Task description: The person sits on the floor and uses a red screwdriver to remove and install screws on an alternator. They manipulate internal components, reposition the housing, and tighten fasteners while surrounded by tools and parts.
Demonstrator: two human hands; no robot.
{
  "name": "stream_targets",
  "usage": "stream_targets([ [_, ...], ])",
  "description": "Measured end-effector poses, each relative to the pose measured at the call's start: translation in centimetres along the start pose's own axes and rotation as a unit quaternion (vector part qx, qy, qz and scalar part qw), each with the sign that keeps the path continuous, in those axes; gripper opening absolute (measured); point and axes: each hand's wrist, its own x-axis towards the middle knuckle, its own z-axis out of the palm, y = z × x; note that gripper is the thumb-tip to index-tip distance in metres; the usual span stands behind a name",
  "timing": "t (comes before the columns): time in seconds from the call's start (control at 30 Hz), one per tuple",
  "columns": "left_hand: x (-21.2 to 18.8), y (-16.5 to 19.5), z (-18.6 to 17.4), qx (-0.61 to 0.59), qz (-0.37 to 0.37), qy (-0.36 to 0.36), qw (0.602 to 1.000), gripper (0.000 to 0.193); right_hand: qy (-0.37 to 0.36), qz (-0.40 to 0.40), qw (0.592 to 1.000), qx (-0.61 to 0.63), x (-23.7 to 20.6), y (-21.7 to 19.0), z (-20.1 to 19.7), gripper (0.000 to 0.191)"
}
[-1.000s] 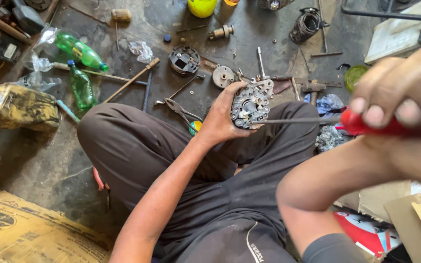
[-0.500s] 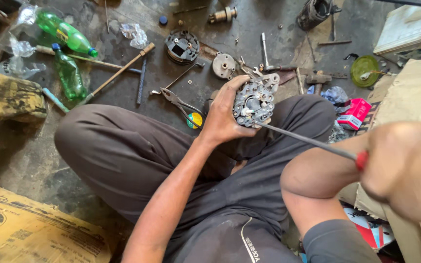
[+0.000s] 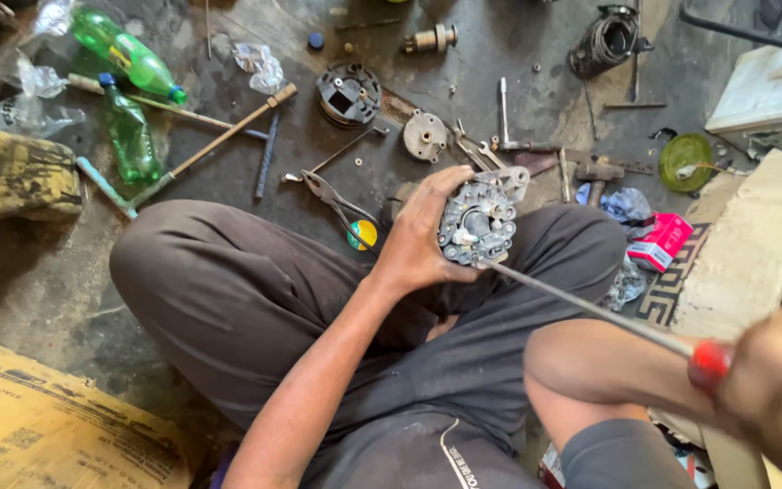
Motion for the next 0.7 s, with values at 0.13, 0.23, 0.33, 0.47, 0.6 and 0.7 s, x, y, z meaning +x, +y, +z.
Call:
stream_targets([
  [0.13, -0.1, 0.0, 0.0, 0.000, -0.002, -0.011, 1.000, 0.114, -0.001, 0.006, 1.000, -0.014, -0.2, -1.3, -0.5, 0.027],
  [0.23, -0.6, -0.2, 0.3, -0.008, -0.005, 0.002, 1.000, 0.116, -0.003, 0.006, 1.000, -0.017, -0.9, -2.5, -0.8, 0.028],
  [0.33, -0.9, -0.4, 0.6, -0.013, -0.021, -0.002, 1.000, 0.117, -0.002, 0.008, 1.000, -0.027, -1.4, -2.7, -0.7, 0.029],
  [0.47, -0.3, -0.2, 0.4, -0.007, -0.007, -0.004, 1.000, 0.114, 0.002, 0.005, 1.000, -0.017, -1.5, 0.1, 0.8, 0.031],
  [0.6, 0.5, 1.2, -1.0, 0.038, 0.010, -0.019, 0.999, 0.109, 0.019, 0.008, 1.000, -0.006, -1.2, 1.8, 2.6, 0.032],
  [0.7, 0.8, 2.8, -2.1, 0.080, 0.061, -0.003, 0.995, 0.106, 0.029, 0.005, 1.000, -0.008, 0.1, -0.6, 1.5, 0.033],
])
